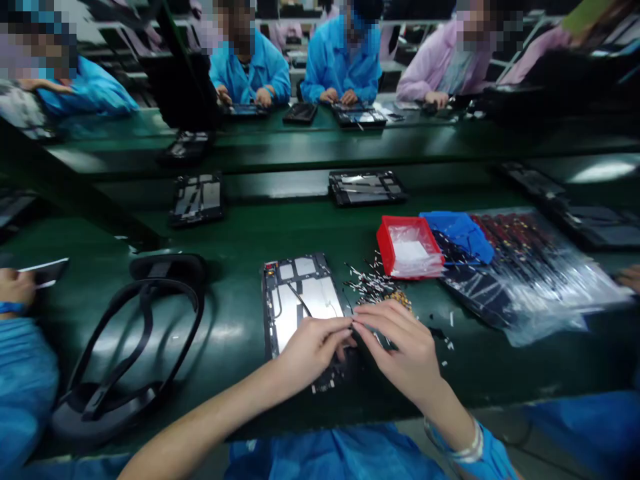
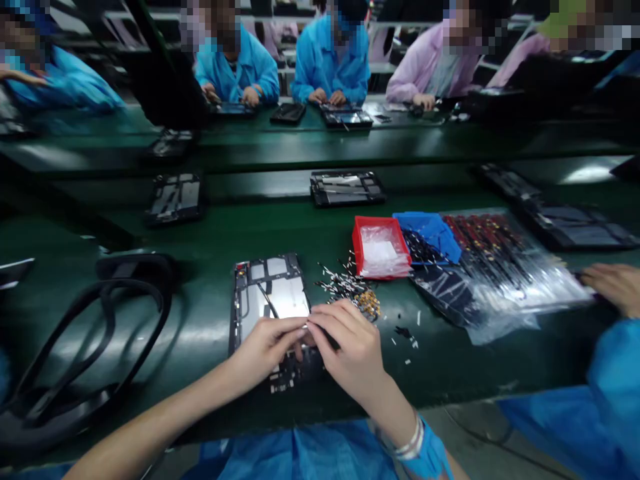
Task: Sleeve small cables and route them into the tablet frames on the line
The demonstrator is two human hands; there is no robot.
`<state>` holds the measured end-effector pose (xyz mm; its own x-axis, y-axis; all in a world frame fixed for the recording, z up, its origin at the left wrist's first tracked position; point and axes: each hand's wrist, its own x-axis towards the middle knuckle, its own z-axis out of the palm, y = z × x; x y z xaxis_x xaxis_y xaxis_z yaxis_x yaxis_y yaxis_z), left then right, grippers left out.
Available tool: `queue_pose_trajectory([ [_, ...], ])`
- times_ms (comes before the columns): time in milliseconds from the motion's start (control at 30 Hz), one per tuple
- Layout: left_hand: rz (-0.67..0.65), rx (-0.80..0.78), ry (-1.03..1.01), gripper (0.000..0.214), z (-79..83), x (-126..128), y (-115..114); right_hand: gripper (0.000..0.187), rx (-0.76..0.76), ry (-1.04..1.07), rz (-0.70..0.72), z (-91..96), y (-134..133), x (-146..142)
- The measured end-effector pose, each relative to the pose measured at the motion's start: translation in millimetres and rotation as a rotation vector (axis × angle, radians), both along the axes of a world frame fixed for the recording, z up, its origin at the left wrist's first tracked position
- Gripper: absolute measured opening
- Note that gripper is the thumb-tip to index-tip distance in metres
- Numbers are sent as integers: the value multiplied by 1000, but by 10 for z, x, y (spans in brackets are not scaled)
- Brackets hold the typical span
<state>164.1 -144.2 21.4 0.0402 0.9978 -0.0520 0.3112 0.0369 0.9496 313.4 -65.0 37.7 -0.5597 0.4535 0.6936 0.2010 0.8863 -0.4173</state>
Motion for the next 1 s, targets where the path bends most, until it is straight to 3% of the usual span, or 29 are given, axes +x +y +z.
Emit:
queue_pose_trajectory([
  [267, -127, 198, 249, 37, -70, -145, 116, 15, -202, -162, 154, 140, 240, 7],
  [433, -125, 201, 249, 43, -64, -191, 166, 14, -165, -179, 181, 181, 333, -23],
  [500, -62, 77, 65, 36, -69, -204, 180, 11, -54, -146, 93, 135, 503, 8],
  [567, 19, -71, -161, 28, -89, -218, 203, 9, 119, -100, -117, 69, 755, 68],
  [633, 72, -155, -303, 31, -127, -235, 239, 20, 345, -122, -410, 11, 990, 119],
  [700, 100, -186, -385, 36, -173, -252, 280, 28, 468, -199, -508, -19, 1074, 114],
  [767, 129, -204, -461, 41, -214, -261, 314, 19, 454, -180, -417, -30, 945, 33],
  [867, 150, -192, -531, 48, -242, -255, 328, 11, 316, -100, -103, -55, 515, -176],
  [1000, 137, -149, -552, 49, -216, -225, 296, 14, 253, -133, -27, -113, 158, -372],
])
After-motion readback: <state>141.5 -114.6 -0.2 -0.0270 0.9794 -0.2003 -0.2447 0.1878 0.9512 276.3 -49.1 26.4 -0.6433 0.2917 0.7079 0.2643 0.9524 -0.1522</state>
